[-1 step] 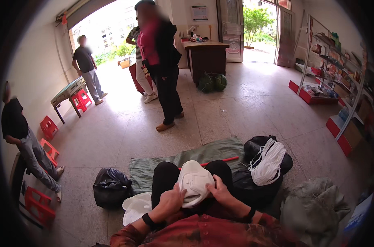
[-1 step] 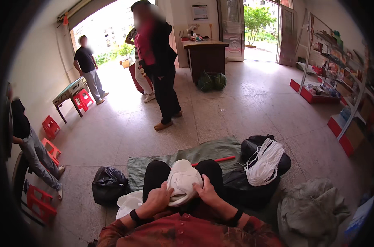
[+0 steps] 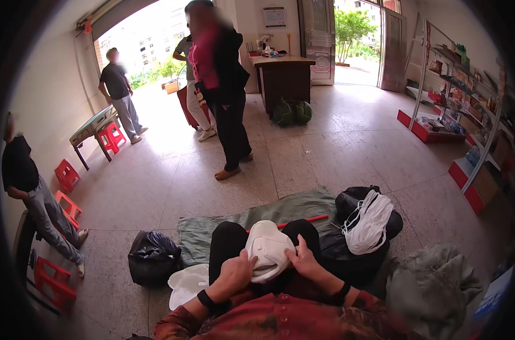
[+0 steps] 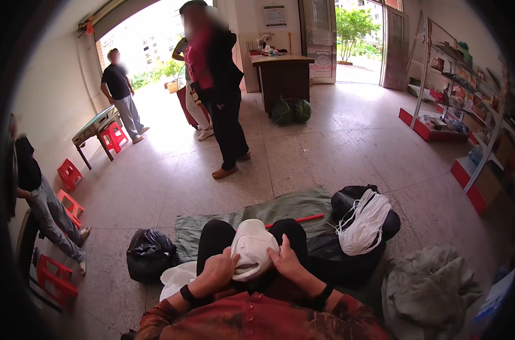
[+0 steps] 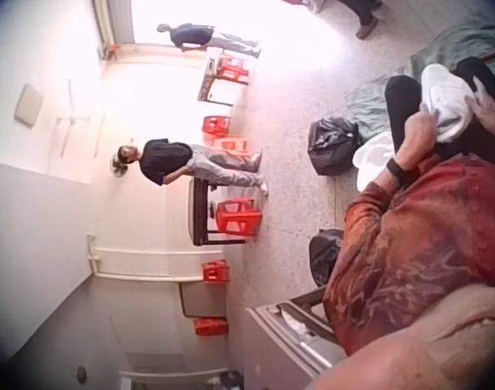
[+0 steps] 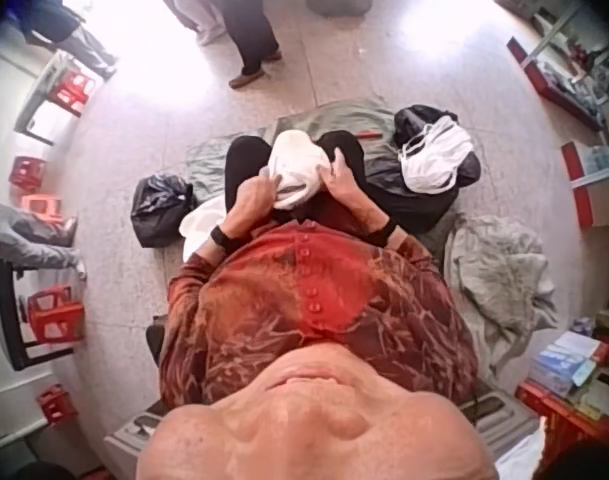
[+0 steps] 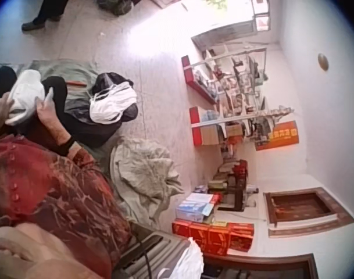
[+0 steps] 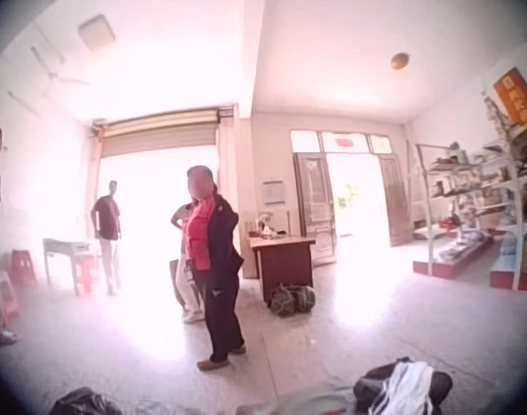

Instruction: Manually lacing a white shoe with white laces while seated.

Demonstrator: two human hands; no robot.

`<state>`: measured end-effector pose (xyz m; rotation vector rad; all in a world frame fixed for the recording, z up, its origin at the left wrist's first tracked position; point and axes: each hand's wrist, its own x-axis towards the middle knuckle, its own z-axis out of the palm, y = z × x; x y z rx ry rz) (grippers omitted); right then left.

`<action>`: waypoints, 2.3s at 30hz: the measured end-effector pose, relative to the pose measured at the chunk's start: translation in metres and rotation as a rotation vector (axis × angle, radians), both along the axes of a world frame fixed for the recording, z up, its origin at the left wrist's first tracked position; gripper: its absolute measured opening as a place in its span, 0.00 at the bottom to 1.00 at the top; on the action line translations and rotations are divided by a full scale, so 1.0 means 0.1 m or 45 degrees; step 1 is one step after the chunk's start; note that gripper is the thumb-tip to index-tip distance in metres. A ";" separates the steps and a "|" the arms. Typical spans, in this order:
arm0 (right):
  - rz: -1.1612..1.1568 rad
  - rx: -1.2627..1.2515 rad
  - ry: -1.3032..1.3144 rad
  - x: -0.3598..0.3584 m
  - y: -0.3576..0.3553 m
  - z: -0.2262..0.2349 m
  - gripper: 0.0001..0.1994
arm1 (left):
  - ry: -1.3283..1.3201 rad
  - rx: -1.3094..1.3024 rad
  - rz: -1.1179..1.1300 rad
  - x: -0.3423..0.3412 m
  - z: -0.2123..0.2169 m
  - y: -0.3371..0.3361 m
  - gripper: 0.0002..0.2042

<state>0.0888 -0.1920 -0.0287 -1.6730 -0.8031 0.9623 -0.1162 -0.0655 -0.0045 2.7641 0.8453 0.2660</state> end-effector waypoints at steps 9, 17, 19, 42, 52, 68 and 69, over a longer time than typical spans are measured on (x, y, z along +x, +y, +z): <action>0.097 0.238 -0.833 -0.39 0.21 -0.45 0.41 | 0.041 -0.077 0.064 0.15 -0.15 -0.20 0.24; 0.095 0.249 -0.348 -0.34 0.22 -0.62 0.41 | -0.408 -0.615 -0.092 0.06 -0.70 -0.02 0.34; 0.196 0.121 -0.405 -0.39 0.17 -0.53 0.45 | -0.327 -0.712 -0.184 -0.16 -0.60 -0.06 0.37; -0.654 -0.389 -0.779 1.75 -0.53 -2.11 0.26 | -0.502 -0.332 0.142 -0.26 0.16 0.29 0.07; -0.917 -0.487 -0.736 2.01 -1.07 -2.92 0.26 | -0.457 -0.182 0.085 -0.24 0.05 0.27 0.07; 0.801 0.334 -0.099 -0.13 -0.46 0.30 0.12 | 0.039 -1.500 -0.529 0.94 0.35 -0.18 0.24; 0.875 0.463 0.022 -0.26 -0.40 0.41 0.12 | -0.003 -1.568 -0.574 0.93 0.23 -0.12 0.21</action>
